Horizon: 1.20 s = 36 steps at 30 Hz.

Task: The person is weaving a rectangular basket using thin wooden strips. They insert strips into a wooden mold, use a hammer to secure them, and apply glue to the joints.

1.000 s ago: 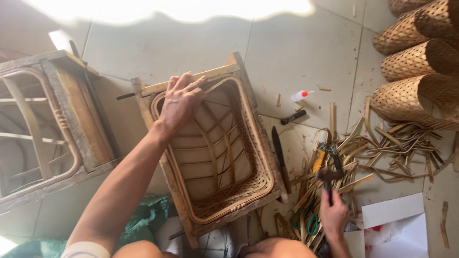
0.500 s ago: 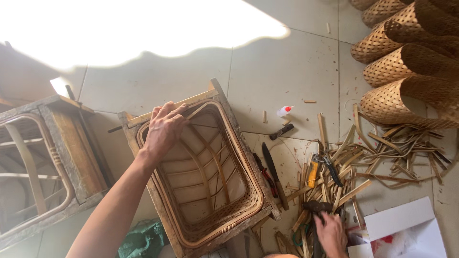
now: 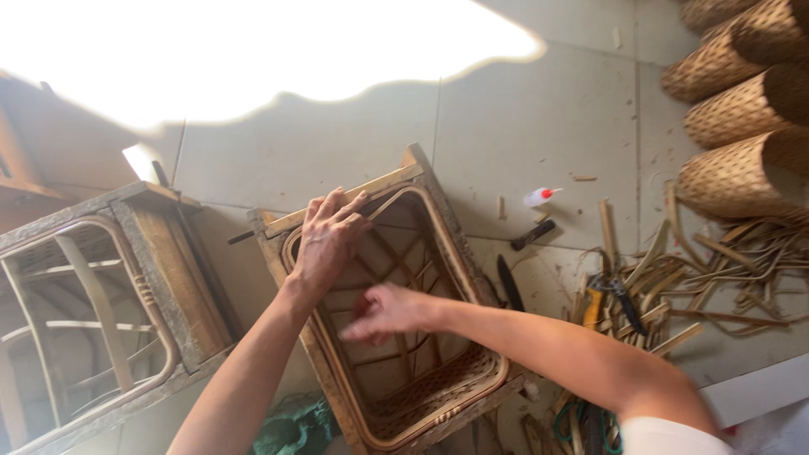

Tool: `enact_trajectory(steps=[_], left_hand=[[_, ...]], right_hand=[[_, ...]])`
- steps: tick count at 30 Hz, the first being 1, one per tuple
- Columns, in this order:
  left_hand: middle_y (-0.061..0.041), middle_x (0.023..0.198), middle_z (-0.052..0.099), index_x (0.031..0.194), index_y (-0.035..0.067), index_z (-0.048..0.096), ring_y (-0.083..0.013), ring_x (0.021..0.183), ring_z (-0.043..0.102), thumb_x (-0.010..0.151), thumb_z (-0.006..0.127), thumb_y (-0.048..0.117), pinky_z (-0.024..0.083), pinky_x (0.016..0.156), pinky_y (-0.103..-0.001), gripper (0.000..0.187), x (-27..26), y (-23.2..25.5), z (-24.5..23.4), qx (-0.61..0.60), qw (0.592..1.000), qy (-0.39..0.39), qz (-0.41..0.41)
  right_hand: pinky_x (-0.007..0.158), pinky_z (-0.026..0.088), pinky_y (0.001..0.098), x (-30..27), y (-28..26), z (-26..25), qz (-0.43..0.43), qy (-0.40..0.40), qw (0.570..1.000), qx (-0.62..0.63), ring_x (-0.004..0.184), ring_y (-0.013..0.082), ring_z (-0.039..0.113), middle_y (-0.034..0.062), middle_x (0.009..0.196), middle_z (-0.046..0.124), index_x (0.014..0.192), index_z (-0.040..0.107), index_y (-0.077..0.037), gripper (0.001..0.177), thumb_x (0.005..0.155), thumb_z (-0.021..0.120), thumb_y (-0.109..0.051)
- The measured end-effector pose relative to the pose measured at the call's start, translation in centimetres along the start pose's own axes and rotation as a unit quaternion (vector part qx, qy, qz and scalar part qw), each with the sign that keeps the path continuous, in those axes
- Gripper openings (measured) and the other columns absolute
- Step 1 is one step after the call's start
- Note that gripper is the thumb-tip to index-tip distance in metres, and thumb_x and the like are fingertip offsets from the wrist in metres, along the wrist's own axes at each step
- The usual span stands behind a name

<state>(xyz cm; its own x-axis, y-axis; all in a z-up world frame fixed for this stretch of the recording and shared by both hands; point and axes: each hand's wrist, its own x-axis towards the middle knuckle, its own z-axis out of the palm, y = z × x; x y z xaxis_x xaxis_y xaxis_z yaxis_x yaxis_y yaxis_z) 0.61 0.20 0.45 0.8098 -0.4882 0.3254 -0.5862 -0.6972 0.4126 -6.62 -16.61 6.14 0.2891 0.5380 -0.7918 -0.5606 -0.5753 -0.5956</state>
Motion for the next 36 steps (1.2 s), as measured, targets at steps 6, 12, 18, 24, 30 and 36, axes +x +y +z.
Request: enact_trajectory(steps=[6, 12, 18, 24, 30, 36], left_hand=[[-0.005, 0.132, 0.071, 0.085, 0.003, 0.072, -0.0375, 0.128, 0.058, 0.091, 0.075, 0.018, 0.044, 0.106, -0.049, 0.017, 0.1, -0.3, 0.0, -0.015, 1.000, 0.022, 0.000], [-0.006, 0.131, 0.072, 0.085, 0.002, 0.071, -0.0379, 0.127, 0.058, 0.091, 0.076, 0.014, 0.045, 0.105, -0.050, 0.014, 0.3, -0.1, -0.2, -0.019, 1.000, 0.021, 0.005], [-0.006, 0.132, 0.072, 0.085, 0.002, 0.070, -0.0372, 0.127, 0.059, 0.091, 0.076, 0.012, 0.047, 0.105, -0.049, 0.013, 0.5, 0.5, -1.0, -0.014, 1.000, 0.021, 0.009], [-0.005, 0.131, 0.072, 0.082, 0.001, 0.068, -0.0374, 0.124, 0.060, 0.088, 0.077, 0.010, 0.048, 0.101, -0.048, 0.014, 0.9, 0.7, -1.1, -0.005, 1.000, 0.026, 0.011], [-0.005, 0.126, 0.073, 0.080, 0.003, 0.068, -0.0366, 0.121, 0.063, 0.085, 0.077, 0.007, 0.050, 0.100, -0.048, 0.011, 2.0, 1.0, -1.6, -0.005, 0.999, 0.039, 0.018], [-0.004, 0.125, 0.074, 0.078, 0.002, 0.065, -0.0346, 0.119, 0.064, 0.089, 0.078, 0.010, 0.052, 0.099, -0.047, 0.019, 1.3, 0.5, -0.7, 0.000, 0.999, 0.046, 0.010]], right_hand=[[0.077, 0.066, 0.0288, 8.1, 0.3, 1.2, -0.183, -0.010, 0.967, 0.175, 0.087, 0.0146, 0.074, 0.0043, 0.100, 0.077, 0.111, 0.071, -0.004, 0.052, 0.070, 0.090, -0.030], [0.061, 0.059, 0.0258, 10.0, 2.4, 3.6, -0.180, 0.020, 0.956, 0.229, 0.067, 0.0117, 0.067, 0.0013, 0.081, 0.073, 0.100, 0.072, -0.003, 0.040, 0.075, 0.091, -0.027], [0.058, 0.053, 0.0241, 11.1, 3.2, 4.1, -0.221, -0.025, 0.921, 0.320, 0.070, 0.0085, 0.064, -0.0008, 0.083, 0.071, 0.102, 0.071, -0.008, 0.033, 0.077, 0.088, -0.021], [0.071, 0.055, 0.0256, 13.4, 5.4, 4.1, -0.230, -0.088, 0.887, 0.390, 0.083, 0.0094, 0.066, 0.0012, 0.092, 0.072, 0.107, 0.070, -0.004, 0.029, 0.080, 0.081, -0.008], [0.075, 0.054, 0.0252, 14.0, 6.0, 3.8, -0.262, -0.125, 0.867, 0.405, 0.088, 0.0090, 0.066, 0.0014, 0.096, 0.069, 0.114, 0.068, -0.002, 0.031, 0.084, 0.077, -0.004], [0.074, 0.058, 0.0244, 14.1, 6.4, 3.9, -0.228, -0.145, 0.853, 0.446, 0.089, 0.0078, 0.067, 0.0001, 0.101, 0.068, 0.114, 0.066, -0.003, 0.031, 0.084, 0.073, -0.001]])
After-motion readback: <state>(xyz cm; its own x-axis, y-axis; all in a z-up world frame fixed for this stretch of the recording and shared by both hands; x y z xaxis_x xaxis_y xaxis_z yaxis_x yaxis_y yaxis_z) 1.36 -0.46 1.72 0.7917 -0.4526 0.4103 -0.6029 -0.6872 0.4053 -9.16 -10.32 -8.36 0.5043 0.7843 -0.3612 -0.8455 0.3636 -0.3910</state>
